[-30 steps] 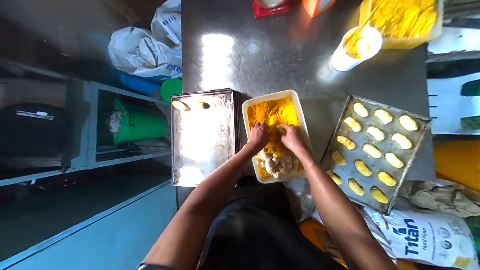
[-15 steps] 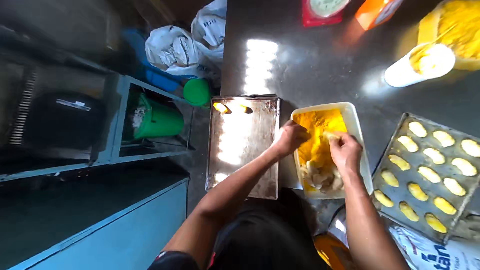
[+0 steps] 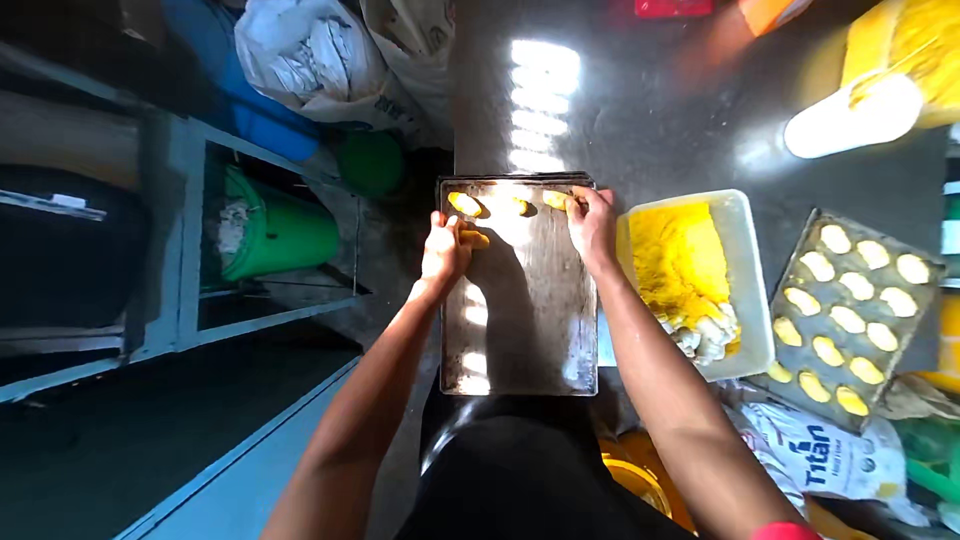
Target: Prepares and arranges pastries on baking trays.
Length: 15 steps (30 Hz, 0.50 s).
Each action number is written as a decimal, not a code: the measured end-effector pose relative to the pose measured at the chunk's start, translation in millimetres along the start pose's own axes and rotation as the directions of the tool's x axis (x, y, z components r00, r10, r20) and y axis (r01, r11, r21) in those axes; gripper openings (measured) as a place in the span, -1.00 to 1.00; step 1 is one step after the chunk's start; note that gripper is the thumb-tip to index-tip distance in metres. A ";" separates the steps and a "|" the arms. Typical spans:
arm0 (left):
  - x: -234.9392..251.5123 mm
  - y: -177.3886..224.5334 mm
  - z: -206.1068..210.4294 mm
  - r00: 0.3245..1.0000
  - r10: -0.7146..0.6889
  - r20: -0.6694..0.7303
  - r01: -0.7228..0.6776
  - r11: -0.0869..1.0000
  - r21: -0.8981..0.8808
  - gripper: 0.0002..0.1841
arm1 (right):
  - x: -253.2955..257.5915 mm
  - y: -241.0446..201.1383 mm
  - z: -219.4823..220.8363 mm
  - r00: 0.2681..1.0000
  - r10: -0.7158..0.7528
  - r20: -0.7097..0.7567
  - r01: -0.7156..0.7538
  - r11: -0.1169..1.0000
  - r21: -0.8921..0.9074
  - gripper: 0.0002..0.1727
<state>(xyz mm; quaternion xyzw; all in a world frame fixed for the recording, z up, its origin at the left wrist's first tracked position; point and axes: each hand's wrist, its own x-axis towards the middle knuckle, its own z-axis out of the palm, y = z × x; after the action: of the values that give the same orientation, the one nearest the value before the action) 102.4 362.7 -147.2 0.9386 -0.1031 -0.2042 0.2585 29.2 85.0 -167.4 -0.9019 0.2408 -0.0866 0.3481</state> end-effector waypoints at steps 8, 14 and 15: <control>-61.0 -50.1 -23.8 0.978 -0.012 -0.206 -0.025 0.984 -0.176 -0.76 | 4.8 4.1 -0.1 0.963 -0.255 0.080 0.266 0.947 -0.182 -0.55; -45.7 -40.0 -32.3 0.970 0.128 -0.206 -0.136 0.990 -0.025 -0.77 | 0.4 -9.1 2.2 0.925 -0.336 0.181 0.371 0.901 -0.226 -0.69; -38.1 -36.8 -30.4 0.962 0.184 -0.201 -0.185 0.983 0.013 -0.77 | -8.2 -9.0 -0.1 0.916 -0.354 0.188 0.391 0.892 -0.227 -0.71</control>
<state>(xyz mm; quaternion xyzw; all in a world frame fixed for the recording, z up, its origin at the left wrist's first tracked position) 84.7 418.7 -130.1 0.9399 -0.1628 -0.0836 0.2883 25.5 94.8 -161.2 -0.9728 0.0471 -0.0552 0.2201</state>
